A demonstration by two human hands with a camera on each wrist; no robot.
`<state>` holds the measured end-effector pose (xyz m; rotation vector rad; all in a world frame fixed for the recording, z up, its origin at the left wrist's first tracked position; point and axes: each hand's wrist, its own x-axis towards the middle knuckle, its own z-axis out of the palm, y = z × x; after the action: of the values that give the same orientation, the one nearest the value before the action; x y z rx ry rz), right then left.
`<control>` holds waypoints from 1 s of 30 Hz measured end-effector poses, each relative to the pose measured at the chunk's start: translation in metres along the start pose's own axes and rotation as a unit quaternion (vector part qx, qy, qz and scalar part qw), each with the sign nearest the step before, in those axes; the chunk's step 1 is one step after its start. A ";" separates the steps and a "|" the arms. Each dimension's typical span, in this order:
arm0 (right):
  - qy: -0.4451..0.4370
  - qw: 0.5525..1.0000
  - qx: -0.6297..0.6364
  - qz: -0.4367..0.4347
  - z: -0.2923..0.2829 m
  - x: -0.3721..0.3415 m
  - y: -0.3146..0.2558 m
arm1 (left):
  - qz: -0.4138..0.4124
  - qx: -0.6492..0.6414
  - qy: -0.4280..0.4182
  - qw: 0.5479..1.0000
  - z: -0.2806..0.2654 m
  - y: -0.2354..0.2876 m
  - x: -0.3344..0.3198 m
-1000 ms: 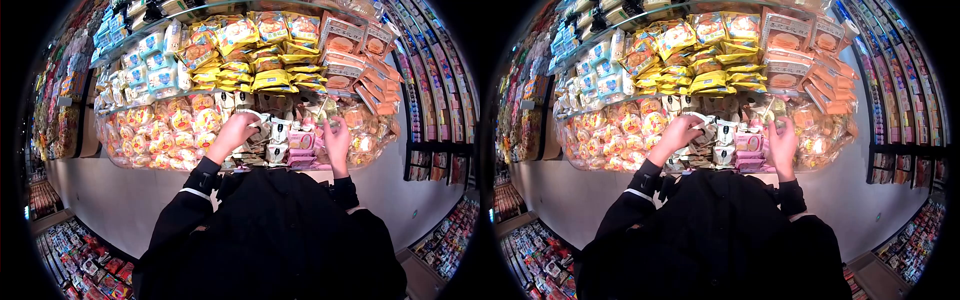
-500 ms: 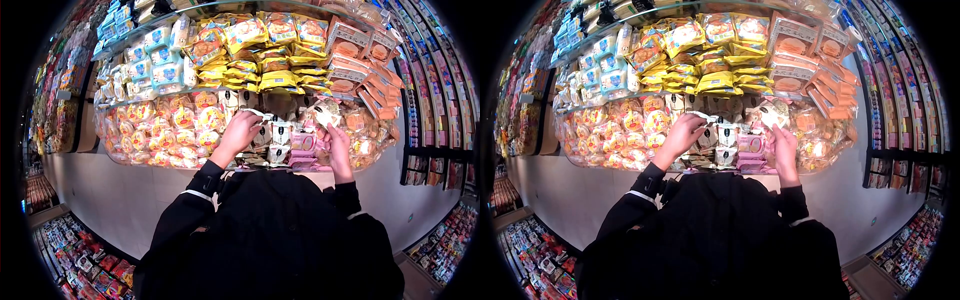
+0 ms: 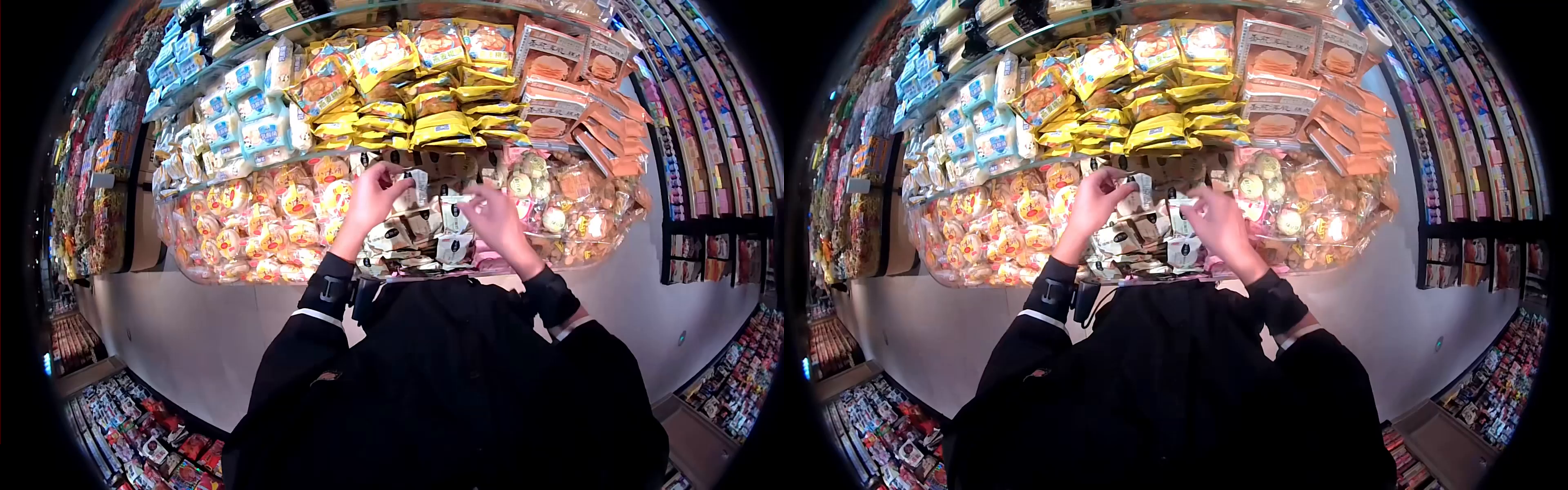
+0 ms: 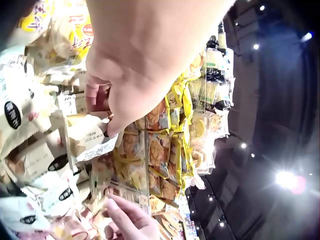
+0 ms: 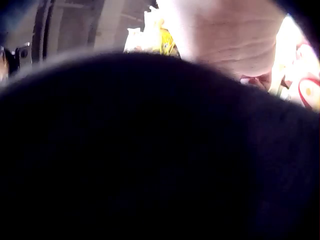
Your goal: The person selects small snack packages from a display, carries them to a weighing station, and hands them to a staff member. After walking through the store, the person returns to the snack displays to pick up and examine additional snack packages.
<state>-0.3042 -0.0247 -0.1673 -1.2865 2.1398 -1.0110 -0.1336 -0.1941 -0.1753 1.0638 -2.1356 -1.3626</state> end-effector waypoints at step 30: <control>0.082 0.768 0.617 0.153 -0.105 -0.138 0.092 | 0.218 0.168 -0.080 0.958 0.090 0.064 0.004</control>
<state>-0.3627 0.1624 -0.1712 -0.1771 1.1330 -1.8855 -0.2211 -0.1287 -0.1586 0.5433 -2.5882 -0.9266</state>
